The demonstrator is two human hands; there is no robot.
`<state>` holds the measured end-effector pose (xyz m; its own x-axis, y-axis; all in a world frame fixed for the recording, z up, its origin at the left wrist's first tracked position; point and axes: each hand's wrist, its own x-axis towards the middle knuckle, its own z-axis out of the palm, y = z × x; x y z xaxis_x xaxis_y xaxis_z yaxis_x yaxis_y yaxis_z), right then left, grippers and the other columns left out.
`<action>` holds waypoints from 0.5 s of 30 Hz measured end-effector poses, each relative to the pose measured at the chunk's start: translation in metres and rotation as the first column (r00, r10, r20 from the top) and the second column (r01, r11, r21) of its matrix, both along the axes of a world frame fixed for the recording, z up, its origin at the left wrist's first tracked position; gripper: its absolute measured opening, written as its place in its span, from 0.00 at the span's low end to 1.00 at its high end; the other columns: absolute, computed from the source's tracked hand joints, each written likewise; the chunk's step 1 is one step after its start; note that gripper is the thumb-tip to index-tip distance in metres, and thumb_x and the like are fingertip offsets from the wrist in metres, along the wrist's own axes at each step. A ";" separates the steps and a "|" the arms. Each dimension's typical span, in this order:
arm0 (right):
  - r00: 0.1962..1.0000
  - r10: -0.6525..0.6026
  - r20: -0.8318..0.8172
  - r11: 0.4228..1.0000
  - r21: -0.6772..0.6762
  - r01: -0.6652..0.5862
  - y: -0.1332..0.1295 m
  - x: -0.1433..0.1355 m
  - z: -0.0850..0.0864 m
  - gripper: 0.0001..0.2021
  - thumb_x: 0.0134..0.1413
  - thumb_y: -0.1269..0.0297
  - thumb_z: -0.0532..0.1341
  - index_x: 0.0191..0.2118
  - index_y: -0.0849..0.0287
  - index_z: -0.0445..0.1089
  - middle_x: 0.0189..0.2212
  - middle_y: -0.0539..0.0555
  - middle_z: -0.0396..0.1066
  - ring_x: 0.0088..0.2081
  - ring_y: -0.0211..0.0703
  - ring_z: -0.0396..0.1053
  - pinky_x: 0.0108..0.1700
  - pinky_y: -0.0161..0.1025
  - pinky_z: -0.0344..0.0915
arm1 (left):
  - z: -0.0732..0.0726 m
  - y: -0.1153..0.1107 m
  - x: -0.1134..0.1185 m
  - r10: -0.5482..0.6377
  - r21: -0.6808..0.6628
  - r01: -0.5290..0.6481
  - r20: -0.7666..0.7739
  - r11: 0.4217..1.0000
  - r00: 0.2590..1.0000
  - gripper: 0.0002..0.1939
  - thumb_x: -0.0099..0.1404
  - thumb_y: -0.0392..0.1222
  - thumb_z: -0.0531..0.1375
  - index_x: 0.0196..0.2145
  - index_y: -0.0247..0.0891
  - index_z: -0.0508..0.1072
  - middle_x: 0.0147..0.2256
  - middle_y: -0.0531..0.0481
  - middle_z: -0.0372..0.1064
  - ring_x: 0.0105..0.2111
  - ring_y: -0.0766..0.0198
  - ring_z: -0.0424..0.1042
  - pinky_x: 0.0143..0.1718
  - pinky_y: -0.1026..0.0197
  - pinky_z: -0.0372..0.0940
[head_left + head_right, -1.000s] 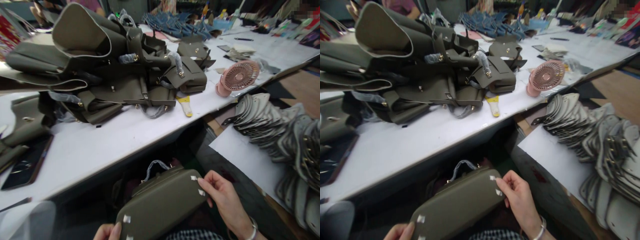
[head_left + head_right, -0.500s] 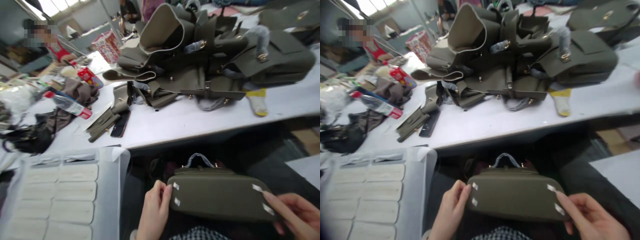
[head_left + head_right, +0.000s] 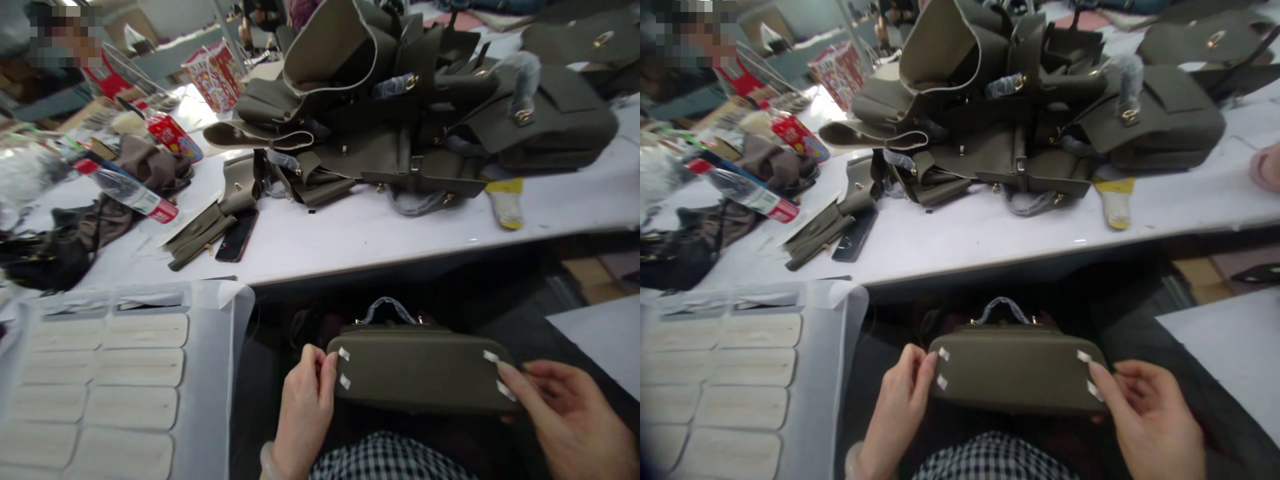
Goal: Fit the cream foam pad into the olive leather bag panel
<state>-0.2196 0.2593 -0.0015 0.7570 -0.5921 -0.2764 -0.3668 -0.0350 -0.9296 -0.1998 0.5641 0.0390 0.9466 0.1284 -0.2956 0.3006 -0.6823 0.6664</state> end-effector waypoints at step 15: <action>0.916 0.389 0.099 0.775 -0.573 -0.268 -0.006 0.010 0.005 0.17 0.61 0.52 0.59 0.52 0.53 0.73 0.38 0.52 0.67 0.34 0.39 0.67 0.35 0.37 0.67 | -0.017 0.005 0.003 -0.220 0.075 0.216 0.557 0.974 0.801 0.11 0.70 0.32 0.54 0.45 0.44 0.72 0.56 0.49 0.62 0.56 0.63 0.64 0.56 0.56 0.63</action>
